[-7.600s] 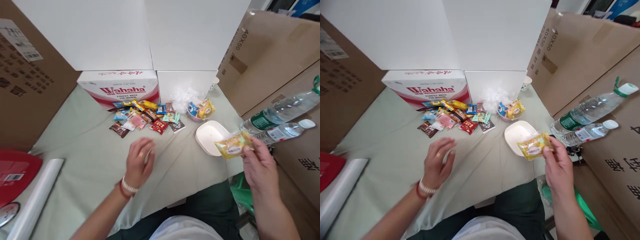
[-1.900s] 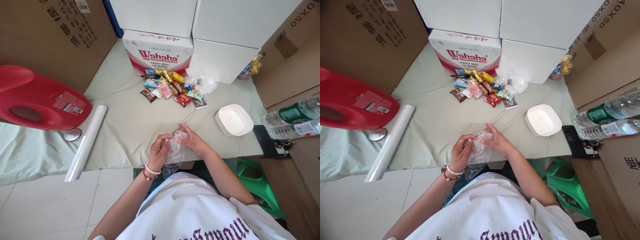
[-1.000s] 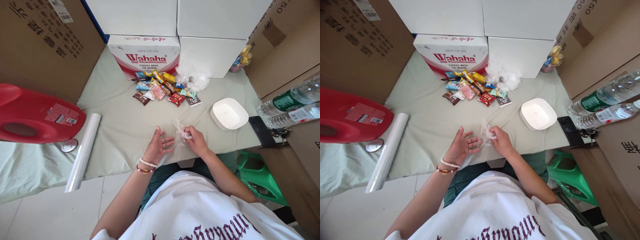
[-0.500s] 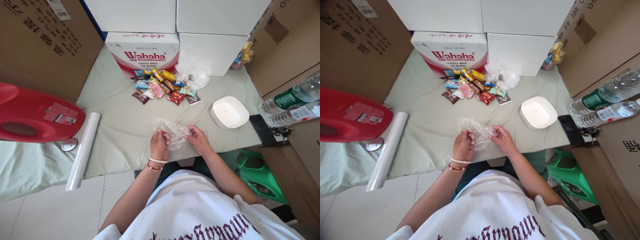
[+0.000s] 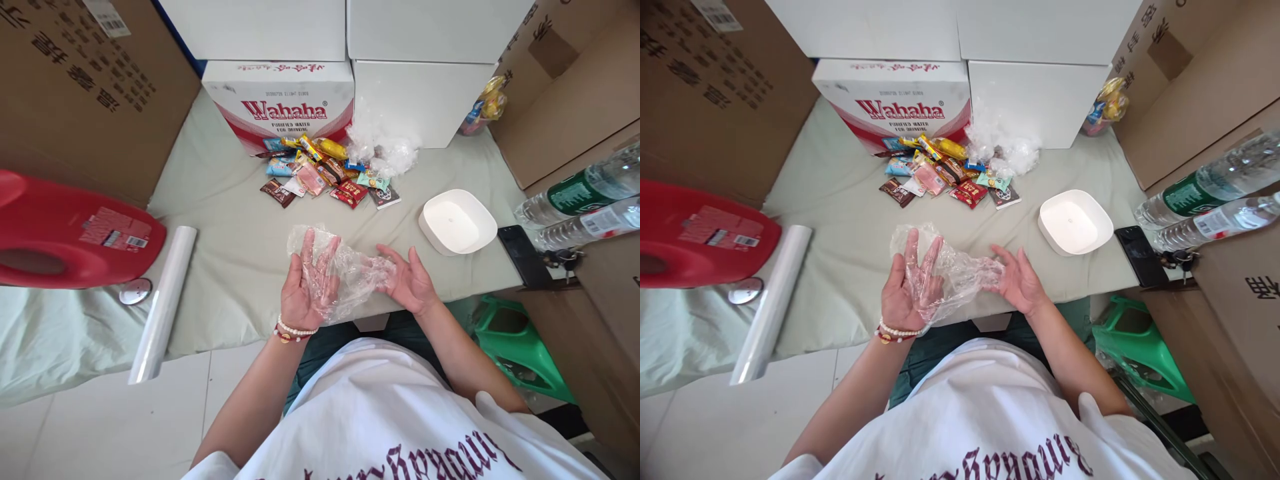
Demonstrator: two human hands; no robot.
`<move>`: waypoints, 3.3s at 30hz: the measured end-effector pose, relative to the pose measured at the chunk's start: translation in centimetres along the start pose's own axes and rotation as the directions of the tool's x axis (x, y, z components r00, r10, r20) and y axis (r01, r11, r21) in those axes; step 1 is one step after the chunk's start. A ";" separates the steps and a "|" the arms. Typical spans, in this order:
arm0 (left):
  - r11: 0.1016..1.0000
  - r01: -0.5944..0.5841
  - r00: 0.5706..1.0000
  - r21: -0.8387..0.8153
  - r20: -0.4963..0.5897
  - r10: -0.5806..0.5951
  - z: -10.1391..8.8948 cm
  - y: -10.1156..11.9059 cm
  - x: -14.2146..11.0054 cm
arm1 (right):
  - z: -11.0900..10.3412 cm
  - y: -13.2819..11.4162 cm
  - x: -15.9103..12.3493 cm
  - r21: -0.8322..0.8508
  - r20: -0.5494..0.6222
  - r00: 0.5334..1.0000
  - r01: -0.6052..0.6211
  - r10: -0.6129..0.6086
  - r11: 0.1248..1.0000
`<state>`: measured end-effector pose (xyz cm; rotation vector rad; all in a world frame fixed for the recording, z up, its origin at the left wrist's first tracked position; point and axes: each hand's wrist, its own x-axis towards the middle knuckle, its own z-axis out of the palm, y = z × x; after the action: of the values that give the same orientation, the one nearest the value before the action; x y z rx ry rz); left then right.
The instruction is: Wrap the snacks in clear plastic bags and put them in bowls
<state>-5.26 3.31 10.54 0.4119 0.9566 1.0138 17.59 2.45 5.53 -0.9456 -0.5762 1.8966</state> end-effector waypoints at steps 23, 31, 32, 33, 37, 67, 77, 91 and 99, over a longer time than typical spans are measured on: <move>0.980 0.198 0.979 0.035 0.033 -0.199 -2.2 1.6 -2.2 | -2.8 -4.2 2.2 -0.188 -0.090 0.990 0.092 -0.110 0.978; 0.954 0.178 0.922 0.243 0.298 -0.248 -3.7 0.8 -1.7 | -0.1 -3.1 3.1 -0.297 0.537 0.805 -0.100 0.252 0.950; 0.948 0.162 0.930 0.276 0.278 -0.239 -4.2 0.5 -1.7 | -0.4 -3.4 3.0 -0.348 0.543 0.797 -0.074 0.266 0.934; 0.940 0.152 0.939 0.307 0.251 -0.234 -4.7 0.3 -1.8 | -0.8 -3.7 3.0 -0.397 0.526 0.804 -0.055 0.276 0.916; 0.880 0.159 0.943 0.447 0.194 -0.269 -6.9 -0.9 -2.3 | -2.0 -5.3 3.7 -0.492 0.407 0.851 -0.104 0.334 0.864; 0.906 -0.086 0.996 -0.415 -0.060 0.067 -7.8 0.7 3.9 | 4.0 2.9 4.4 -0.089 0.003 0.992 -0.124 0.125 0.988; 0.968 -0.186 0.982 -0.171 0.007 0.190 -5.8 3.4 3.9 | 5.0 -0.7 7.7 -0.180 0.015 0.983 0.181 -0.181 0.967; 0.046 -0.001 0.512 0.999 -0.039 0.858 -10.1 1.7 1.3 | 0.6 0.7 5.6 -0.576 -0.200 0.972 -0.016 -0.123 0.817; -0.545 -0.232 0.873 0.806 0.419 0.248 -9.4 2.0 4.9 | -0.2 -0.5 5.4 -0.666 -0.152 0.979 0.000 -0.135 0.746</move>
<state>-13.16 7.34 4.47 2.4743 1.6614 0.1252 16.43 7.46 3.70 -1.5185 -1.1988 1.5084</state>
